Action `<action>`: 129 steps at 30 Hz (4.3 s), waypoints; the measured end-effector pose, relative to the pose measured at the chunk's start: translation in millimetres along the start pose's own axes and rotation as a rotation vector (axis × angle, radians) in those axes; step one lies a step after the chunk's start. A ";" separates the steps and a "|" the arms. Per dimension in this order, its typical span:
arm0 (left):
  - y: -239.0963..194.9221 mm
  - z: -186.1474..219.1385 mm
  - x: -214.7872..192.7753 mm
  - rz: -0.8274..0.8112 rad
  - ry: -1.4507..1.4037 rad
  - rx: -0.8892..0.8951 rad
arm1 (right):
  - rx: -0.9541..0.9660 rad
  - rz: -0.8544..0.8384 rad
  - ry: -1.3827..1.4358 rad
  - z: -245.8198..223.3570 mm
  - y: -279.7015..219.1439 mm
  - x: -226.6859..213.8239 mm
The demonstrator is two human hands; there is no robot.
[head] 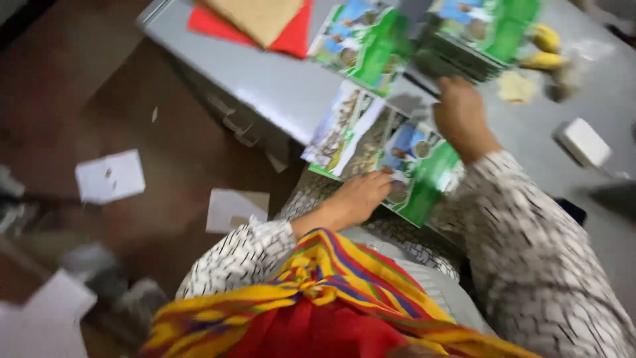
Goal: Punching holes in the top of printed calendars using a hand-held hole puncher and organizing them into stacks.
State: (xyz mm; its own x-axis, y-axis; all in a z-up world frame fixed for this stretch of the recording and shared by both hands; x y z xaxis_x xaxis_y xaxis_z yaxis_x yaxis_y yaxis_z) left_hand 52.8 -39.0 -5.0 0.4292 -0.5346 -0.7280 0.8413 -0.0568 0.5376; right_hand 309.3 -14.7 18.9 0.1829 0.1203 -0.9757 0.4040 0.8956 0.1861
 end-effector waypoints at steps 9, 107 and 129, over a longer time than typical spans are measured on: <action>-5.4 -7.7 11.5 -0.236 0.022 -0.066 | -0.025 0.469 0.069 27.5 0.1 84.2; 118.8 -37.3 -79.7 -0.631 0.297 0.171 | -0.310 -0.081 0.444 -94.5 -97.3 -136.4; -21.1 -4.5 -33.2 0.059 0.543 0.308 | -0.322 0.296 0.135 -160.0 -186.8 -51.8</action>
State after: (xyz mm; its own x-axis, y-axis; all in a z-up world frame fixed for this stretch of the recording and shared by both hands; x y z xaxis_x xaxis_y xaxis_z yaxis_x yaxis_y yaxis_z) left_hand 22.3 -16.3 5.9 0.6461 -0.0438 -0.7620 0.7122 -0.3243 0.6225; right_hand 80.9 -119.7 16.2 0.1212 0.4271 -0.8961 0.0486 0.8991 0.4351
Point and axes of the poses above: each hand's wrist, its own y-axis towards the middle knuckle, its own x-axis out of the palm, z = x × y, the point moved 10 cm from there along y, towards the middle knuckle, and after that the axes turned 6 degrees about -x, right-handed, at the moved point
